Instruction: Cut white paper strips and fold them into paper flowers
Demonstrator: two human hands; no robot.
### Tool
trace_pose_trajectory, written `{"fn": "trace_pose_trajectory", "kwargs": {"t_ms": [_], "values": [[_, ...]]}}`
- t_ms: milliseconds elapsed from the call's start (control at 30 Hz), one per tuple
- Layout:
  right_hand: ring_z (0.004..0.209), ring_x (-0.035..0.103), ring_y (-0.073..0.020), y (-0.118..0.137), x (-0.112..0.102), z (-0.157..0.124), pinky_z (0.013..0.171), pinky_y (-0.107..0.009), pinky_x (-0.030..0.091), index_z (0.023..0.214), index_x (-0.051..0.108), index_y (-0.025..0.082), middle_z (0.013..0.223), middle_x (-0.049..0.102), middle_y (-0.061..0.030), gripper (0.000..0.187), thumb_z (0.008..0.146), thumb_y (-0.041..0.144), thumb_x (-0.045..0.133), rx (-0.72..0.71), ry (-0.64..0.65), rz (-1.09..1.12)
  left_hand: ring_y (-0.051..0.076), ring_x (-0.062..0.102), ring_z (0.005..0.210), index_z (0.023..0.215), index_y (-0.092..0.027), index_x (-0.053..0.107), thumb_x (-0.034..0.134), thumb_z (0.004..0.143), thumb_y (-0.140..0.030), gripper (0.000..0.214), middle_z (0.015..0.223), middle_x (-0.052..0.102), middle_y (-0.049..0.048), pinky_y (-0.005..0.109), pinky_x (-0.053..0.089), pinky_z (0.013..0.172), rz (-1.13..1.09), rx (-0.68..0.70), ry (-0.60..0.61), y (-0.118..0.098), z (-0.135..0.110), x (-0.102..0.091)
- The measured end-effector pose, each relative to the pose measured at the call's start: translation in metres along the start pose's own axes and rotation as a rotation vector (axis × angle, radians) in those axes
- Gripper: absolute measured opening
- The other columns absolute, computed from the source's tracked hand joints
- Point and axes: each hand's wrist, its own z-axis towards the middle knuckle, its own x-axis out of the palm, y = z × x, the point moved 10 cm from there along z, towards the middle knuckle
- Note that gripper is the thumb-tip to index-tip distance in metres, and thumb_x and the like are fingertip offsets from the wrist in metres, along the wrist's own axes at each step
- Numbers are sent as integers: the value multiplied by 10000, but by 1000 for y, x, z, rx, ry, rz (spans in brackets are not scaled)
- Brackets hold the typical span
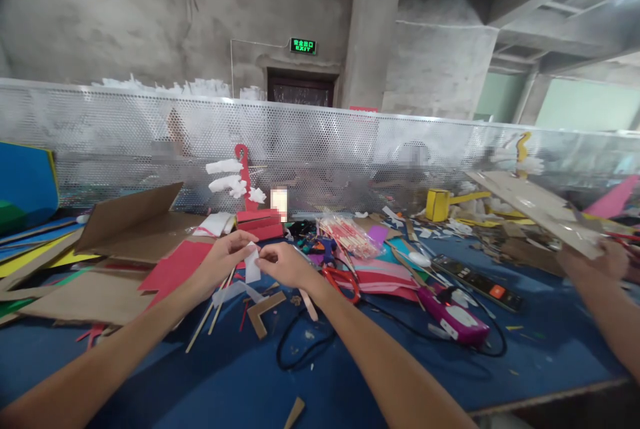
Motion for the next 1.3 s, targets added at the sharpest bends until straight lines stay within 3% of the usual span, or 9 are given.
{"fn": "trace_pose_trajectory", "kwargs": {"t_ms": [367,600,800,1033,1200,1300], "values": [[546,451,-88,-10,-8,1,523,-201,319,655,514,151,591,500,34,229,845,275,481,47,-41,-89,150,586,721,890,-148,621,605,750,-274,189,781,645,29,239,440,647,41,4,-3,1,1,-5],[589,497,-100,-16,-5,1,550,-200,368,867,566,149,669,562,17,222,781,347,617,57,-66,83,144,577,679,871,-138,611,573,771,-263,165,735,633,20,241,436,643,117,53,11,-1,1,0],[612,546,-118,-19,-10,3,570,-209,406,794,623,126,693,617,-26,201,785,326,604,73,-100,81,157,588,721,854,-139,603,556,789,-256,142,777,642,36,256,448,679,190,85,-16,-9,0,-2],[619,573,-128,-17,-14,2,560,-205,415,795,659,135,703,655,-36,219,807,336,574,34,-128,-35,173,618,814,947,-158,584,525,818,-251,169,902,660,56,254,462,697,281,127,45,-6,-1,3],[602,571,-123,-16,-12,-1,551,-203,394,772,672,152,684,660,-30,221,808,350,583,33,-124,-182,145,585,644,867,-161,605,478,837,-236,151,734,641,20,225,424,580,421,152,120,-4,-4,11],[624,587,-127,-16,-12,-1,566,-205,396,798,681,157,712,674,-33,194,808,324,584,39,-111,-209,149,596,671,854,-168,614,465,848,-240,165,763,659,26,230,427,607,479,161,111,-5,-5,9]]}}
